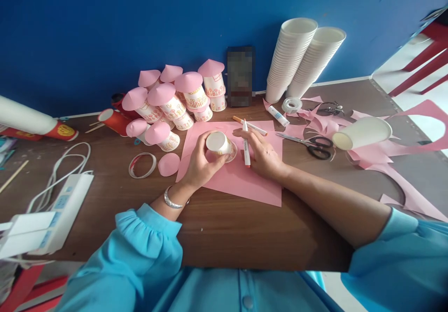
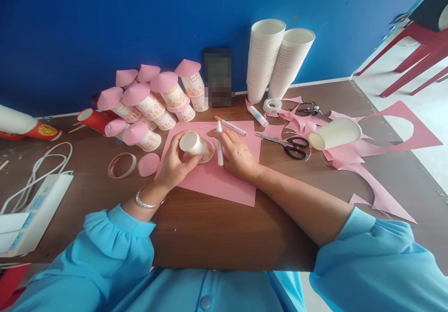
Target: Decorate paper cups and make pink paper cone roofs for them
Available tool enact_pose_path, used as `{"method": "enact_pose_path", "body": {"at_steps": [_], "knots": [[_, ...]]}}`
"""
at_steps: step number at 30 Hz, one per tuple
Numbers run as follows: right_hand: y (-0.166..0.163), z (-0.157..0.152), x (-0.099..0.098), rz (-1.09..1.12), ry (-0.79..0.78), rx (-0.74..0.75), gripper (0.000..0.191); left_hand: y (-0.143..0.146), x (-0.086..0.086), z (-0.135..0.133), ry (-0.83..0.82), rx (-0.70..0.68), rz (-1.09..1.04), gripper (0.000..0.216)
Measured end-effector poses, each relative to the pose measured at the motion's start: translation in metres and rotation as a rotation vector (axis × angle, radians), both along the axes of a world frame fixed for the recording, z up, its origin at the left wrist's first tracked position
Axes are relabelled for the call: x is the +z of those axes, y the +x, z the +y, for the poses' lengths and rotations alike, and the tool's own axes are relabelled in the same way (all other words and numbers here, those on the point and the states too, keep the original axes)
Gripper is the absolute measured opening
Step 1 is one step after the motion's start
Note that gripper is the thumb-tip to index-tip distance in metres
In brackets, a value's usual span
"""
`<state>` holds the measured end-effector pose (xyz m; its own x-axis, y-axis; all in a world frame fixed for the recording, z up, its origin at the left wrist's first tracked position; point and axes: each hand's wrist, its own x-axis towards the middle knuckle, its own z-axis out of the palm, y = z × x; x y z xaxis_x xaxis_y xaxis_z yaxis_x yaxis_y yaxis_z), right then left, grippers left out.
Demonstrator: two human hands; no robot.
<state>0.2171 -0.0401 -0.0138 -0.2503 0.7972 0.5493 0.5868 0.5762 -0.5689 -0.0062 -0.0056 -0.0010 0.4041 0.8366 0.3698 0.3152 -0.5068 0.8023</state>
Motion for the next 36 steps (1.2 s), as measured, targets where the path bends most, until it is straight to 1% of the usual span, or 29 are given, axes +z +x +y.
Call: {"method": "enact_pose_path", "body": {"at_steps": [3, 6, 11, 14, 17, 20, 23, 26, 29, 31, 33, 36], "knots": [[-0.002, 0.001, -0.003, -0.014, 0.001, -0.017, 0.061, 0.002, -0.002, 0.0, 0.084, 0.044, 0.131, 0.062], [-0.002, 0.001, -0.005, -0.019, 0.006, -0.037, 0.06, 0.004, -0.005, 0.0, 0.107, 0.071, 0.195, 0.067], [0.0, 0.002, -0.006, -0.028, -0.008, -0.049, 0.062, 0.006, -0.004, -0.001, 0.083, 0.056, 0.209, 0.068], [0.003, 0.003, -0.005, -0.039, -0.033, -0.076, 0.055, 0.007, -0.003, -0.002, 0.069, 0.052, 0.198, 0.067], [0.006, 0.006, -0.004, -0.058, -0.024, -0.1, 0.049, 0.006, -0.003, -0.002, 0.069, 0.051, 0.201, 0.071], [0.012, 0.01, -0.001, -0.101, 0.025, -0.17, 0.05, 0.004, -0.002, -0.002, 0.075, 0.032, 0.193, 0.077], [0.019, 0.014, 0.002, -0.171, 0.024, -0.306, 0.049, 0.001, -0.001, 0.0, 0.07, -0.002, 0.187, 0.078], [0.025, 0.019, 0.002, -0.255, -0.077, -0.404, 0.045, 0.0, 0.0, 0.003, 0.058, -0.038, 0.207, 0.072], [0.028, 0.023, 0.001, -0.307, -0.165, -0.417, 0.041, 0.002, 0.004, 0.007, 0.036, -0.07, 0.215, 0.057], [0.028, 0.025, 0.0, -0.316, -0.175, -0.404, 0.039, 0.004, 0.008, 0.009, 0.015, -0.101, 0.203, 0.048], [0.027, 0.024, 0.001, -0.322, -0.174, -0.392, 0.038, 0.007, 0.011, 0.009, 0.007, -0.117, 0.178, 0.044], [0.026, 0.022, 0.004, -0.331, -0.167, -0.381, 0.039, 0.009, 0.014, 0.007, 0.022, -0.089, 0.142, 0.038]]}}
